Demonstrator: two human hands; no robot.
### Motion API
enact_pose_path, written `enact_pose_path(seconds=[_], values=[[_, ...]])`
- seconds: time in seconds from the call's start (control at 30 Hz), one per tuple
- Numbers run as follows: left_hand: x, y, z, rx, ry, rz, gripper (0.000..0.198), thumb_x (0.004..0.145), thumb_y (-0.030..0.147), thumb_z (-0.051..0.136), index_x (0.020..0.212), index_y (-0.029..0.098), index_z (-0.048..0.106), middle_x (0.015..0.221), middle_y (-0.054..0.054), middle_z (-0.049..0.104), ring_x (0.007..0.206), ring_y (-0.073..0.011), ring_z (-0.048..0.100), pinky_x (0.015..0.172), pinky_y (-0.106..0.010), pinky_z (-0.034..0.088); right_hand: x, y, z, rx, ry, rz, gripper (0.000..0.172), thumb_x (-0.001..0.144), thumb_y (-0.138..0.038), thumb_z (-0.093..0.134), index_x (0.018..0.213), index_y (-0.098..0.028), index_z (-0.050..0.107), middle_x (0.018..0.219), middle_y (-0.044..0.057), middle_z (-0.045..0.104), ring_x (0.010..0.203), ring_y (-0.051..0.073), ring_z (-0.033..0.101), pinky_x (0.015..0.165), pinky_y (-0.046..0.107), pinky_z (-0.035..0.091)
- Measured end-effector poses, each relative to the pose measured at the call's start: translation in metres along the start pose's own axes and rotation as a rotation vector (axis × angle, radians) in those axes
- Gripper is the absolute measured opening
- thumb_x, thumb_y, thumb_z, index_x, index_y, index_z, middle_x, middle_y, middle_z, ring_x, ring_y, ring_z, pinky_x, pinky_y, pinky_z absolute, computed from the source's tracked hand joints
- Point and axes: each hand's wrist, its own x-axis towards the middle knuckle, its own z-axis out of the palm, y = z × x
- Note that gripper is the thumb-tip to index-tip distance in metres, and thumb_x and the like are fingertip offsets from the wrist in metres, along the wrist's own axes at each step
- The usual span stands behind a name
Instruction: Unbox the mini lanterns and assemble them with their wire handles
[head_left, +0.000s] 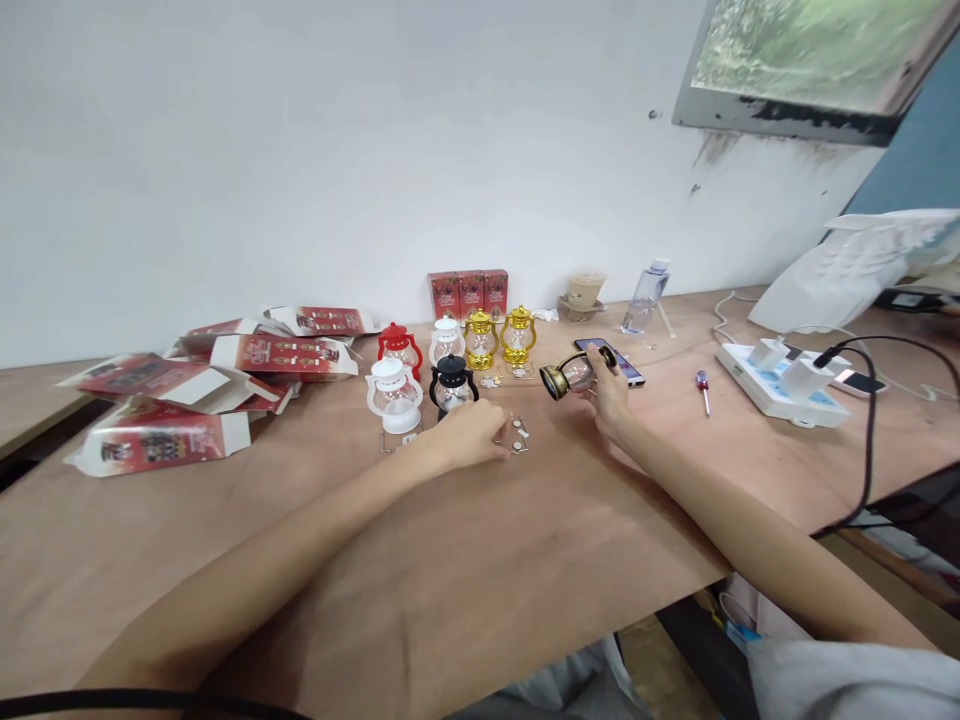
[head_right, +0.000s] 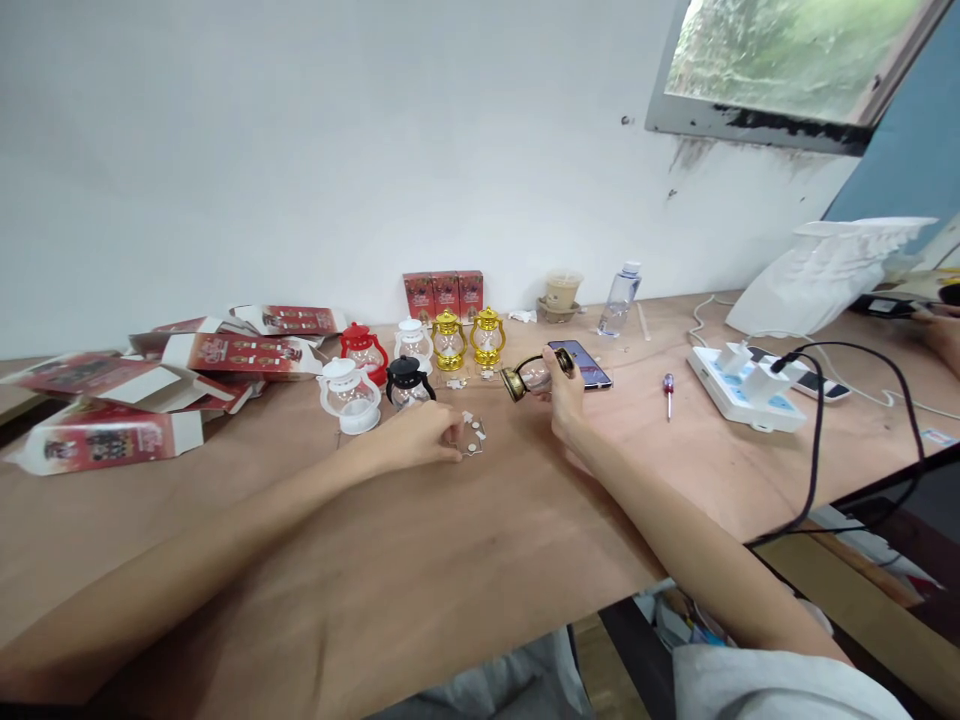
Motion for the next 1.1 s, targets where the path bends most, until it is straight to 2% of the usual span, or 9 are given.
enact_pose_path(seconds=[0.1,0.17,0.27,0.37,0.53,0.67,0.77,0.9,1.1], values=[[0.000,0.001,-0.001,-0.070,-0.083,-0.007,0.005,0.069,0.012,0.066,0.073,0.015,0.066,0.070,-0.003,0.069,0.064,-0.0164,0.064,0.054,-0.022,0.040,-0.001,0.001,0.000,-0.114,-0.021,-0.162,0.037,0.061,-0.049,0.075,0.073,-0.021,0.053,0.056,-0.008,0.051,0.044,0.008,0.048,0.037,0.019,0.037],[-0.001,0.003,-0.001,-0.066,-0.094,0.014,0.015,0.066,0.003,0.061,0.073,0.014,0.067,0.068,-0.002,0.069,0.063,-0.0151,0.063,0.054,-0.021,0.040,-0.005,0.001,0.000,-0.224,-0.072,-0.297,0.035,0.062,-0.047,0.076,0.072,-0.021,0.054,0.061,-0.007,0.051,0.051,0.008,0.046,0.042,0.019,0.038],[-0.003,0.006,-0.002,-0.021,-0.075,0.033,0.019,0.063,-0.001,0.055,0.071,0.013,0.067,0.066,-0.004,0.068,0.060,-0.0150,0.062,0.051,-0.021,0.038,-0.010,0.001,-0.001,-0.419,-0.132,-0.450,0.035,0.062,-0.046,0.076,0.077,-0.021,0.056,0.070,-0.004,0.054,0.060,0.010,0.045,0.054,0.022,0.041],[-0.001,0.007,0.000,-0.044,-0.019,0.019,0.016,0.066,0.001,0.053,0.066,0.012,0.065,0.061,-0.003,0.066,0.057,-0.0143,0.059,0.051,-0.021,0.037,-0.013,0.001,-0.001,-0.584,-0.169,-0.509,0.042,0.063,-0.049,0.075,0.088,-0.019,0.058,0.079,-0.001,0.057,0.062,0.011,0.046,0.061,0.026,0.042],[0.010,-0.006,0.016,-0.190,0.212,0.046,0.020,0.073,0.001,0.050,0.081,0.012,0.065,0.076,-0.004,0.067,0.070,-0.0139,0.062,0.067,-0.022,0.045,-0.016,0.001,0.000,-0.659,-0.284,-0.475,0.054,0.071,-0.050,0.066,0.112,-0.018,0.051,0.103,0.007,0.062,0.062,0.012,0.053,0.062,0.030,0.046],[0.014,-0.011,0.037,-0.162,0.391,0.075,0.016,0.082,0.012,0.052,0.095,0.011,0.062,0.097,-0.010,0.065,0.096,-0.0210,0.060,0.086,-0.033,0.047,-0.016,0.004,0.000,-0.664,-0.358,-0.437,0.060,0.071,-0.047,0.066,0.120,-0.018,0.046,0.115,0.011,0.059,0.070,0.015,0.059,0.067,0.033,0.049],[0.013,-0.006,0.048,-0.157,0.406,0.131,0.026,0.086,0.024,0.053,0.108,0.012,0.059,0.113,-0.013,0.062,0.110,-0.0237,0.056,0.097,-0.039,0.043,-0.014,0.009,-0.002,-0.686,-0.437,-0.414,0.057,0.073,-0.043,0.066,0.121,-0.019,0.046,0.113,0.010,0.060,0.075,0.016,0.061,0.070,0.034,0.050],[0.011,-0.001,0.057,-0.120,0.354,0.143,0.046,0.084,0.038,0.058,0.121,0.011,0.054,0.135,-0.017,0.049,0.127,-0.0287,0.044,0.106,-0.045,0.036,-0.008,0.015,-0.003,-0.672,-0.495,-0.388,0.050,0.074,-0.043,0.066,0.115,-0.021,0.048,0.105,0.006,0.063,0.079,0.017,0.061,0.076,0.036,0.051],[0.011,0.001,0.063,-0.096,0.304,0.142,0.035,0.087,0.026,0.050,0.118,0.009,0.056,0.119,-0.013,0.061,0.110,-0.0246,0.058,0.097,-0.038,0.045,-0.005,0.019,0.004,-0.593,-0.579,-0.320,0.051,0.073,-0.045,0.067,0.114,-0.022,0.048,0.111,0.007,0.062,0.088,0.018,0.063,0.082,0.039,0.051]])
